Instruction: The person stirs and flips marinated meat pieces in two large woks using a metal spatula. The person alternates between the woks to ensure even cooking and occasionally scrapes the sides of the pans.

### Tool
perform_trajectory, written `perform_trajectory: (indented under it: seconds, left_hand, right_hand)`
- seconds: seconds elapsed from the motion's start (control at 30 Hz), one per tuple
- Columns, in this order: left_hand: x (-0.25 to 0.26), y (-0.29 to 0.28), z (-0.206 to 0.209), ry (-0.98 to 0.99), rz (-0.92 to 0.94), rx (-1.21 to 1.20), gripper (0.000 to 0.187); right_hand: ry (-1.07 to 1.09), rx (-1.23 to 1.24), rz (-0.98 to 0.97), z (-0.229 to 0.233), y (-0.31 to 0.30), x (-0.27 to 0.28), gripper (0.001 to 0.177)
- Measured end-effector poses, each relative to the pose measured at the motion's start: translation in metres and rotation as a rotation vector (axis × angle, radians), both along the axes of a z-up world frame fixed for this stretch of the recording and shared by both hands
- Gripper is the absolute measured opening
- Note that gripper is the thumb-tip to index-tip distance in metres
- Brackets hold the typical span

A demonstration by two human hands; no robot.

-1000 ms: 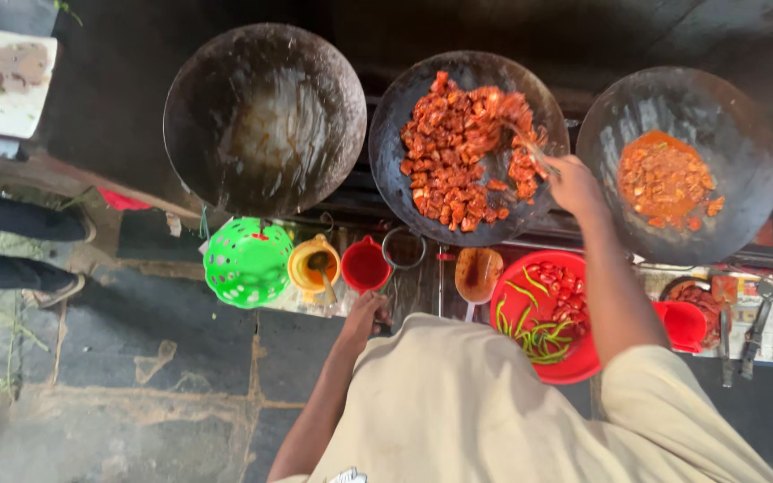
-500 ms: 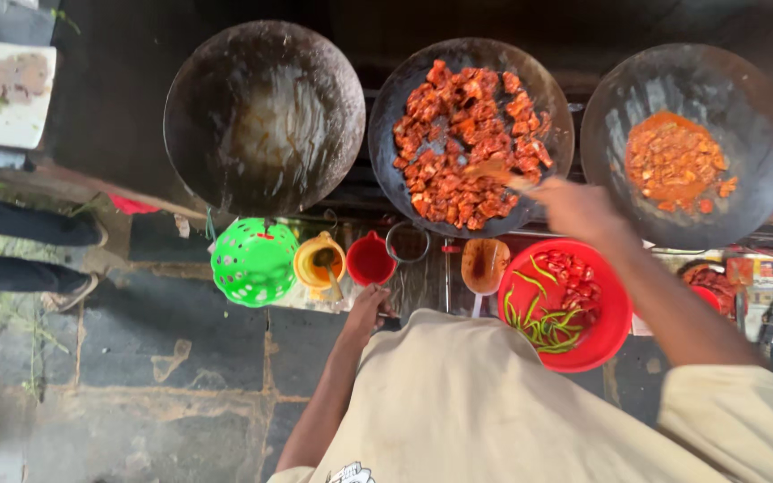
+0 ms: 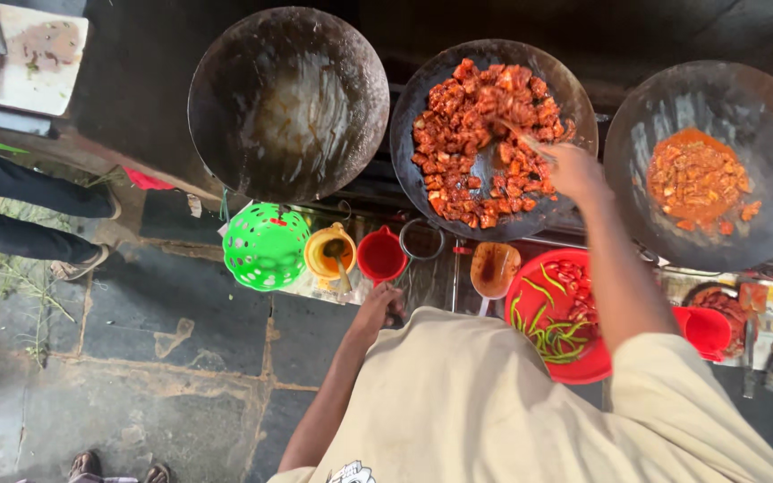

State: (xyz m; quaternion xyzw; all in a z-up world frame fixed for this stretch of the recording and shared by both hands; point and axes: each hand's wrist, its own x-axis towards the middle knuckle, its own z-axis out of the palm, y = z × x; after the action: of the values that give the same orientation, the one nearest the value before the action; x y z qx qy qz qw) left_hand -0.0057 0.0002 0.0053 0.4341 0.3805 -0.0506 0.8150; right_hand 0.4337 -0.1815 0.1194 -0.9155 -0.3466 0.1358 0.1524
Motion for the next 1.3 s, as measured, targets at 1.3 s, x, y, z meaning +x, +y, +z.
perform_trajectory:
  seconds: [1.3]
  left_hand:
    - [-0.001,-0.018,-0.004,0.141,-0.106,0.114,0.030]
  right_hand:
    - [-0.067,-0.023,0.074,-0.029,0.040,-0.007,0.052]
